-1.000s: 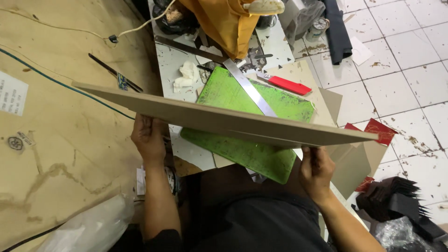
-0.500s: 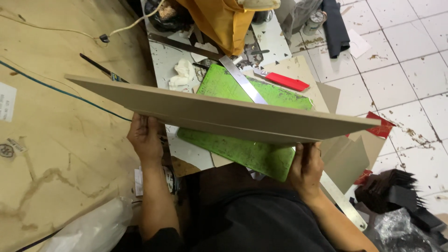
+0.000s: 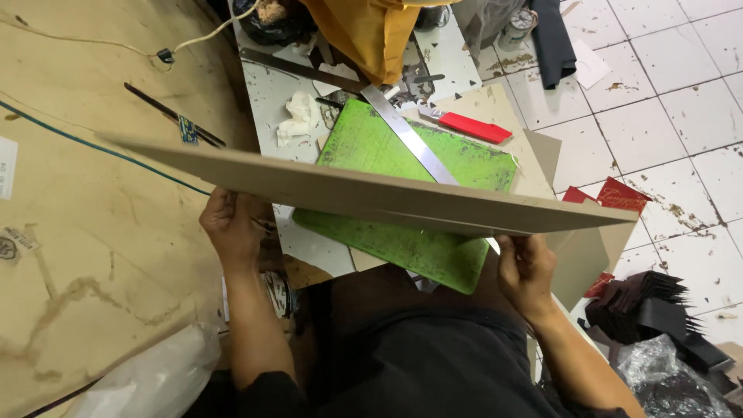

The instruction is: Cutting sheets of material using a utility knife and a metal ruler

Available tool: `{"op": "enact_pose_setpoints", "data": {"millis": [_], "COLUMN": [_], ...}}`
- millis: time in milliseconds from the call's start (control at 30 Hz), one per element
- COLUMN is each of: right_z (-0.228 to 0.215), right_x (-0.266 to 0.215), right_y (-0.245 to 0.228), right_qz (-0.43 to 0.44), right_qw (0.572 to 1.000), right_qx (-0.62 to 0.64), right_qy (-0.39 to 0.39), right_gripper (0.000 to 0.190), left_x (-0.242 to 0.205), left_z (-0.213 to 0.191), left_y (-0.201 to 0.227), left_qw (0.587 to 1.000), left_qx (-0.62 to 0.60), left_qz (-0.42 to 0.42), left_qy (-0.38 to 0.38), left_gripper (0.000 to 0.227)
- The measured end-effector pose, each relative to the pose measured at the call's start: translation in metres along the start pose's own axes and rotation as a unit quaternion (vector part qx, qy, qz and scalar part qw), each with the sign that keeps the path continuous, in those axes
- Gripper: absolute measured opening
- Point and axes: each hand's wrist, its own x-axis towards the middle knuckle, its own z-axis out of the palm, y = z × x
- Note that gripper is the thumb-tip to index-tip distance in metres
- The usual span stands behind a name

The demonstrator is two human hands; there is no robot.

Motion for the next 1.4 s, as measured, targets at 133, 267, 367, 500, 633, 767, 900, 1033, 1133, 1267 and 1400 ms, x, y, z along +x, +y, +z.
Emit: {"op": "enact_pose_setpoints", "data": {"millis": [133,267,367,500,633,767,900,1033,1133,1267,1400], "right_z": [-0.006,-0.011,-0.015,0.009,0.036,0.044,0.047,0.052,0.052,0.053,0.053], "right_x": [-0.019,-0.008,-0.019,-0.048,-0.089,-0.118,-0.119,-0.118,-0.112,-0.103,-0.093], "right_y": [0.019,-0.016,-0.062,-0.111,-0.109,-0.088,-0.083,-0.074,-0.077,-0.077,-0.079], "right_qz": [0.009,-0.016,0.033,0.204,0.311,0.47,0.536,0.527,0.547,0.563,0.581], "right_qw": [1.0,1.0,0.999,0.978,0.93,0.842,0.792,0.791,0.78,0.779,0.766], "right_qx": [0.006,0.005,-0.002,0.034,0.195,0.262,0.293,0.31,0.305,0.276,0.275], "right_qy": [-0.006,-0.009,-0.012,-0.043,-0.031,-0.036,0.0,0.026,0.013,0.005,-0.01], "right_gripper": [0.007,0.009,0.01,0.016,0.037,0.03,0.031,0.032,0.026,0.029,0.023], "left_x": [-0.004,0.01,0.031,0.08,0.112,0.106,0.101,0.109,0.119,0.126,0.131], "left_z": [-0.002,-0.008,-0.013,-0.005,0.032,0.053,0.066,0.088,0.096,0.105,0.112], "left_y": [0.007,0.014,0.041,0.081,0.081,-0.004,-0.066,-0.087,-0.107,-0.106,-0.095], "left_qw": [0.999,0.999,0.998,0.974,0.888,0.872,0.837,0.811,0.794,0.782,0.78], "left_qx": [0.023,-0.012,-0.006,0.156,0.281,0.229,0.229,0.25,0.273,0.311,0.305], "left_qz": [-0.03,-0.032,0.028,-0.042,-0.154,-0.219,-0.288,-0.331,-0.312,-0.305,-0.339], "left_qy": [-0.004,-0.013,-0.053,-0.157,-0.329,-0.374,-0.405,-0.413,-0.445,-0.445,-0.428], "left_gripper": [0.023,0.015,0.008,0.019,0.045,0.029,0.026,0.038,0.027,0.029,0.04]}}
